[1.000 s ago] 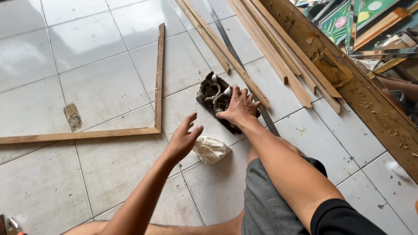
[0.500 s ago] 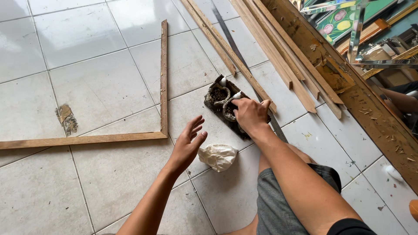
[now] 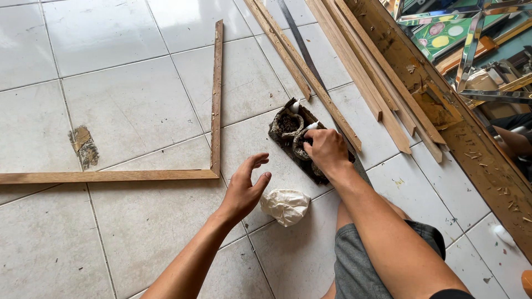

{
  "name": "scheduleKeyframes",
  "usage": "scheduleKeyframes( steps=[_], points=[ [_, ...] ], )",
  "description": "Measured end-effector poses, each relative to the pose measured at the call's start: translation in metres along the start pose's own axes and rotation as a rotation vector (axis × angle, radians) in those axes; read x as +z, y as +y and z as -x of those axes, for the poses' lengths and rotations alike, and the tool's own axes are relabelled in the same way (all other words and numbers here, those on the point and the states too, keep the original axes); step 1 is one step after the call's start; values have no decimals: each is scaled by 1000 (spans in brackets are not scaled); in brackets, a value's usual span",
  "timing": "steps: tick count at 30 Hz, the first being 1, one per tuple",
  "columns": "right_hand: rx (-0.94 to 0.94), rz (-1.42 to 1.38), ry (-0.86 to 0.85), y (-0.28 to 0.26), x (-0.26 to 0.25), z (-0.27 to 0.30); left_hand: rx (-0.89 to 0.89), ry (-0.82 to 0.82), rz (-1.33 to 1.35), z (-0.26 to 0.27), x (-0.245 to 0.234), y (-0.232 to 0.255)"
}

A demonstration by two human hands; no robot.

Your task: The person joins wooden frame pieces by applying adhesive, aligning the corners, and securing them with a hammer and nails on the floor.

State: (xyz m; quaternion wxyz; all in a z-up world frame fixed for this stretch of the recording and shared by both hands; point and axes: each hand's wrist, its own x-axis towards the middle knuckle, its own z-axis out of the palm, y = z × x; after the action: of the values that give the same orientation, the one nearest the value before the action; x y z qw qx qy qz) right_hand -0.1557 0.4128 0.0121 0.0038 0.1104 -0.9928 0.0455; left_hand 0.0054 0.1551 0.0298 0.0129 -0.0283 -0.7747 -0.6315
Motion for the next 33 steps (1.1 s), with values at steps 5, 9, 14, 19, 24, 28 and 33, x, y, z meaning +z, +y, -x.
scheduleKeyframes(
  steps=[5, 9, 14, 19, 24, 28, 33],
  points=[
    [10, -156, 67, -12, -18, 10, 49, 70, -39, -4, -5, -10],
    [-48, -188, 130, -31, -39, 12, -23, 141, -33, -7, -16, -2],
    [-134, -276, 1, -69, -10, 24, 31, 110, -196, -7, -1, -43],
    [-249, -196, -78, -99, -1, 28, 64, 11, -389, 0, 0, -39],
    [-307, -106, -101, -99, 23, 27, 85, -44, -444, 0, 1, -39],
    [-321, -101, -94, -99, 18, 32, 92, -40, -440, 0, 0, -35],
    [-325, -137, -40, -110, -29, 43, 79, -6, -386, 0, -5, -23]
  ],
)
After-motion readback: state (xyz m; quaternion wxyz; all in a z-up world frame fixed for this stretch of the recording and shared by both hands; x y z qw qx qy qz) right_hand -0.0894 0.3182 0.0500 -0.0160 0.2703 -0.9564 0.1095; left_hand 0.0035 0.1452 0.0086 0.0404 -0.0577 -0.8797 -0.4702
